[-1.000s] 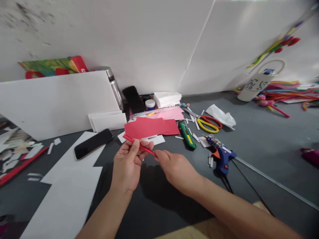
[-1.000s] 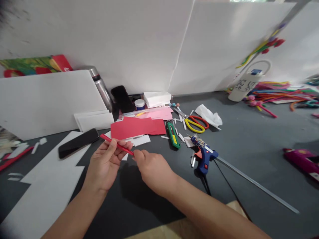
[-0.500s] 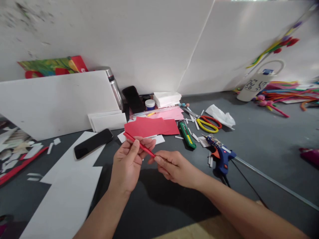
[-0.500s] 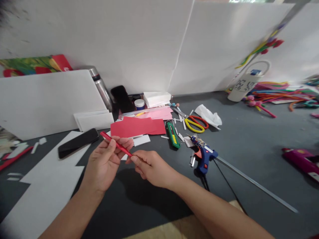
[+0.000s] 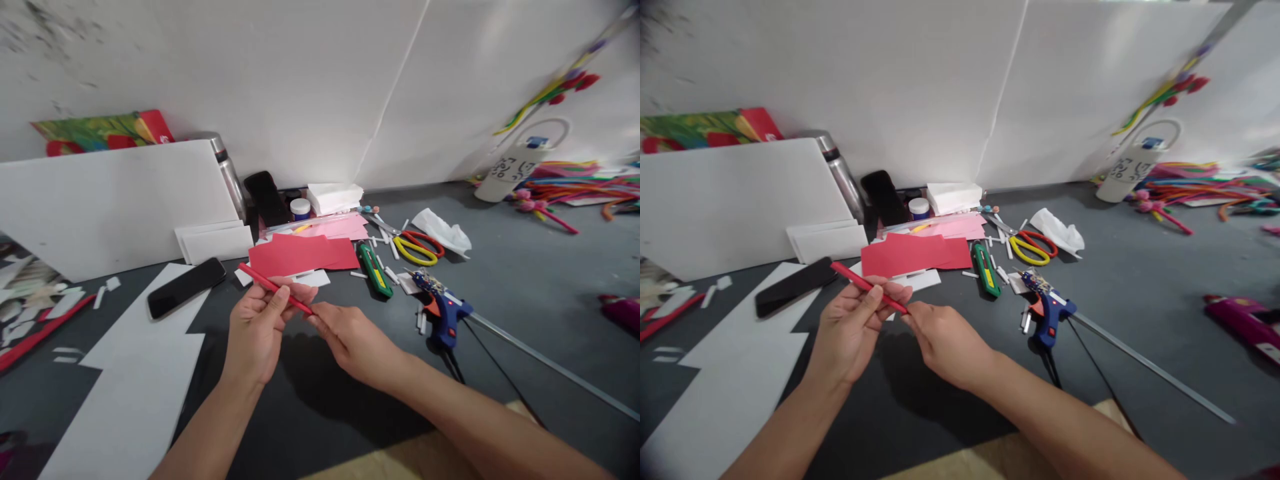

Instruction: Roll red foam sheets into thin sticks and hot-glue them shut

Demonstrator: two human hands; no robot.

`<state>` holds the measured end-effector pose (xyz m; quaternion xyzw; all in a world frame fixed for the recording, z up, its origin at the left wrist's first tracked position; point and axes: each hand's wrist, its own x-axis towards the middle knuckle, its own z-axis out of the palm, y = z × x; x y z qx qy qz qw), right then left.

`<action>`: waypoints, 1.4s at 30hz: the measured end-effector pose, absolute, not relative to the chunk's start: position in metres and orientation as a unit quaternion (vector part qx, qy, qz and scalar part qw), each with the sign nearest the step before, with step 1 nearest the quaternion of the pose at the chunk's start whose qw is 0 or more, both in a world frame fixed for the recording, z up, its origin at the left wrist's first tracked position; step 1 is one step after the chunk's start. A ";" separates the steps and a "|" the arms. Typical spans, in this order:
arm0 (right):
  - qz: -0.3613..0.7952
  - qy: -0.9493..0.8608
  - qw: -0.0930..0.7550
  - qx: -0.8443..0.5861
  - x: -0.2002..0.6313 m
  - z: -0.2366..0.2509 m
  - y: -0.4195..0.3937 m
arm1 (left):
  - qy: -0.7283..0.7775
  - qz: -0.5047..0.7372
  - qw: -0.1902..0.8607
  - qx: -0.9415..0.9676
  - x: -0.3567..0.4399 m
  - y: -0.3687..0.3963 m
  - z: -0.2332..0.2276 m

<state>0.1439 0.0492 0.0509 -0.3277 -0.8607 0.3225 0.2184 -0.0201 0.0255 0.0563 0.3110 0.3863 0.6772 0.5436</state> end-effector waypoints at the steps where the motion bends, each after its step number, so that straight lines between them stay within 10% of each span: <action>1: 0.375 -0.839 0.233 -0.318 0.145 0.053 0.049 | 0.380 0.676 0.548 0.313 -0.021 0.025 0.056; 8: 0.810 -0.506 0.173 -0.241 0.150 0.063 0.053 | 0.355 0.668 0.576 0.309 -0.022 0.023 0.058; 15: 0.942 -0.306 0.082 -0.114 0.158 0.066 0.063 | 0.323 0.633 0.614 0.342 -0.026 0.017 0.062; 22: 0.569 -0.715 0.246 -0.322 0.148 0.064 0.052 | 0.372 0.657 0.576 0.312 -0.019 0.022 0.057; 29: 0.199 -0.884 0.143 -0.397 0.140 0.045 0.047 | 0.403 0.683 0.539 0.283 -0.010 0.022 0.051; 37: 0.792 -0.529 0.172 -0.250 0.151 0.068 0.050 | 0.356 0.660 0.588 0.302 -0.020 0.022 0.059; 42: 0.844 -0.467 0.138 -0.224 0.152 0.068 0.054 | 0.366 0.662 0.584 0.295 -0.021 0.023 0.059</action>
